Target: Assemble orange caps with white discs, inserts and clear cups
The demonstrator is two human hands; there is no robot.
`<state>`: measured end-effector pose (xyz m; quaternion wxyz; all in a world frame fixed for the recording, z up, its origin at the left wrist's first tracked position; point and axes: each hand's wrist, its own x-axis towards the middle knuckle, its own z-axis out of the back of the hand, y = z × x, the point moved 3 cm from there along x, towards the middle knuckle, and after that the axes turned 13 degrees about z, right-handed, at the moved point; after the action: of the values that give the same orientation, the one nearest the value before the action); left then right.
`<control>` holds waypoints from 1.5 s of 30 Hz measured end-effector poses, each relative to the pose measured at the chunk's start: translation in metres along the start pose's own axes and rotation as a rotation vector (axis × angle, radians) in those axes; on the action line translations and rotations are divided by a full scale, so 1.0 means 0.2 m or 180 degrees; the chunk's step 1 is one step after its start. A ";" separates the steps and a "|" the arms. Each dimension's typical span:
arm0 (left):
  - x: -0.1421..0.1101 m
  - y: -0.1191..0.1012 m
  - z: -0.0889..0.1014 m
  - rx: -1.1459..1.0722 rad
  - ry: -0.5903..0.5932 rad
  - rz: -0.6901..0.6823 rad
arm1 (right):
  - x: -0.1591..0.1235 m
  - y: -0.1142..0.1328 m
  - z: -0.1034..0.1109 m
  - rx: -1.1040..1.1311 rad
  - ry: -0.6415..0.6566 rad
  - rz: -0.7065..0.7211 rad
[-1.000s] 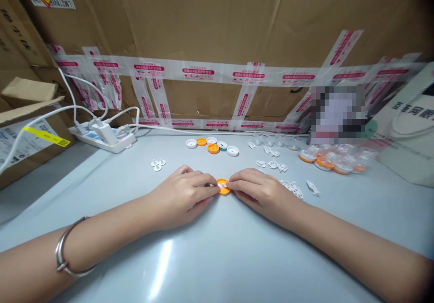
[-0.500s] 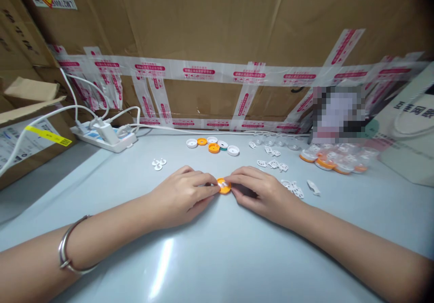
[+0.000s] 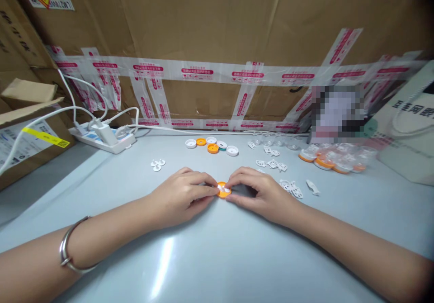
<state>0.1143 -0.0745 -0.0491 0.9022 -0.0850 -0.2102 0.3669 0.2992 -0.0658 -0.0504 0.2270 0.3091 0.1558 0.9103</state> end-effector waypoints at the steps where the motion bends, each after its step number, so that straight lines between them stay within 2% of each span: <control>1: 0.00 0.00 0.00 -0.0161 -0.0017 0.0067 | 0.00 0.00 0.00 0.0060 0.0005 -0.0048; 7: 0.04 0.01 -0.01 -0.0784 -0.0033 0.0778 | 0.00 -0.02 -0.01 0.0361 0.0044 -0.0200; 21: 0.03 -0.03 -0.02 -0.0838 0.0063 0.1112 | 0.01 0.02 0.00 0.0516 0.0266 -0.0380; 24: 0.04 -0.03 -0.03 -0.0866 0.0057 0.0977 | 0.03 0.02 0.00 0.0415 0.0338 -0.0557; 27: 0.04 -0.03 -0.03 -0.0948 -0.0071 0.0588 | 0.05 0.02 -0.01 0.0226 0.0463 -0.0775; 32: 0.04 -0.03 -0.04 -0.0910 -0.0193 0.0171 | 0.10 0.06 0.02 -0.0230 0.0962 -0.1005; 37: 0.04 -0.03 -0.04 -0.0853 -0.0242 0.0050 | 0.21 0.09 0.03 -0.0801 0.1674 -0.1126; 40: 0.04 -0.03 -0.04 -0.0848 -0.0264 0.0034 | 0.27 0.10 0.02 -0.0885 0.2049 -0.1211; 45: 0.04 -0.03 -0.04 -0.0823 -0.0239 0.0036 | 0.28 0.13 0.01 -0.1261 0.2174 -0.1075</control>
<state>0.1275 -0.0728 -0.0526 0.8732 -0.1880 -0.2889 0.3447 0.2525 -0.0586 -0.0113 0.3631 -0.0895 0.0925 0.9228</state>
